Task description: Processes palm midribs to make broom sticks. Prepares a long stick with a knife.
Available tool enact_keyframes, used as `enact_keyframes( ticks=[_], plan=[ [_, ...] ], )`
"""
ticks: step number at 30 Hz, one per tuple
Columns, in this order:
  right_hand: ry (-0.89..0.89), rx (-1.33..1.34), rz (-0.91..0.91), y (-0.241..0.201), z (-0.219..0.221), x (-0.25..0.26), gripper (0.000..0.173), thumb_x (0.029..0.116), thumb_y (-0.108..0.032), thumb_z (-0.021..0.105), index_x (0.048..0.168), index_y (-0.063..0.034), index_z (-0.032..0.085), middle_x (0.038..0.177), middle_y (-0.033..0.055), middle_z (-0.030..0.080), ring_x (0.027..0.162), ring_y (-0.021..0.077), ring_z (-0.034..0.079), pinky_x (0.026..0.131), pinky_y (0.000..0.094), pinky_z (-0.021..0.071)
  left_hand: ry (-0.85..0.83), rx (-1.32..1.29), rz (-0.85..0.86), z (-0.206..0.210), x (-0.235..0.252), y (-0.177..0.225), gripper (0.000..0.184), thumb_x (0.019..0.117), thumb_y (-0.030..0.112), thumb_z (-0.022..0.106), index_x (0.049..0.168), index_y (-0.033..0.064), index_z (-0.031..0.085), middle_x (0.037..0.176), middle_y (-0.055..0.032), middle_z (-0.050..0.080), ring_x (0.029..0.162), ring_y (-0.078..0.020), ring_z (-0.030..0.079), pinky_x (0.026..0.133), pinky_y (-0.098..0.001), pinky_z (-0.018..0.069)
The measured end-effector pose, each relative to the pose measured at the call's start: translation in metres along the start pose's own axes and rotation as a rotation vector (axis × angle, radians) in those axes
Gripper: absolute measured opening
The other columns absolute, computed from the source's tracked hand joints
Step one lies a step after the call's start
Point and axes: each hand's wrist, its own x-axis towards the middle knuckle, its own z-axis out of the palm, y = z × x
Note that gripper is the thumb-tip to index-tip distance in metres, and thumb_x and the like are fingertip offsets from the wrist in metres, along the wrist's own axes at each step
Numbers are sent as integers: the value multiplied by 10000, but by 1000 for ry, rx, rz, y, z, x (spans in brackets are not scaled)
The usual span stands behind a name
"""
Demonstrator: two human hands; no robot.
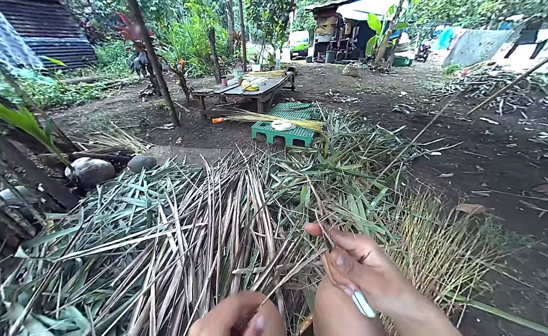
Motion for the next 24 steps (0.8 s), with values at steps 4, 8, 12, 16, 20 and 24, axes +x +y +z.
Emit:
enact_keyframes(
  ticks=[4, 8, 12, 16, 20, 24],
  plan=[
    [-44, -94, -31, 2, 18, -5, 440, 1068, -356, 513, 1426, -107, 578, 623, -160, 453, 538, -111, 404, 517, 82, 370, 199, 84, 186, 26, 35, 30, 170, 996, 97, 624, 986, -39, 726, 780, -97, 699, 649, -64, 623, 626, -184, 523],
    [7, -193, -93, -4, 14, -5, 451, 1069, -362, 512, 1416, -84, 585, 632, -149, 460, 543, -115, 398, 516, 72, 362, 335, 232, 307, 36, 39, 33, 151, 955, 77, 632, 868, -10, 719, 682, -85, 647, 602, -90, 578, 573, -176, 458],
    [30, -208, -103, -3, 12, -3, 441, 1068, -341, 520, 1403, -63, 590, 626, -157, 447, 537, -119, 390, 507, 66, 353, 351, 303, 340, 36, 38, 32, 152, 943, 68, 615, 846, 3, 712, 651, -78, 608, 579, -100, 545, 534, -182, 422],
    [57, -267, -133, 0, 10, 2, 445, 1065, -339, 529, 1397, -50, 596, 630, -159, 461, 542, -118, 405, 513, 68, 374, 355, 378, 349, 32, 40, 30, 158, 950, 84, 611, 851, 16, 713, 644, -72, 592, 567, -118, 538, 515, -204, 415],
    [61, -300, -113, -2, 10, 4, 462, 1065, -325, 528, 1413, -25, 576, 634, -161, 463, 549, -118, 407, 517, 71, 378, 388, 474, 393, 33, 41, 27, 153, 951, 86, 601, 860, 29, 711, 643, -68, 578, 568, -146, 536, 504, -230, 406],
    [-37, -209, -13, -5, 18, 3, 493, 1071, -325, 513, 1451, -12, 533, 653, -142, 477, 539, -104, 392, 507, 89, 366, 445, 527, 407, 35, 44, 26, 143, 943, 88, 625, 857, 30, 723, 635, -69, 574, 565, -157, 536, 500, -238, 400]
  ],
)
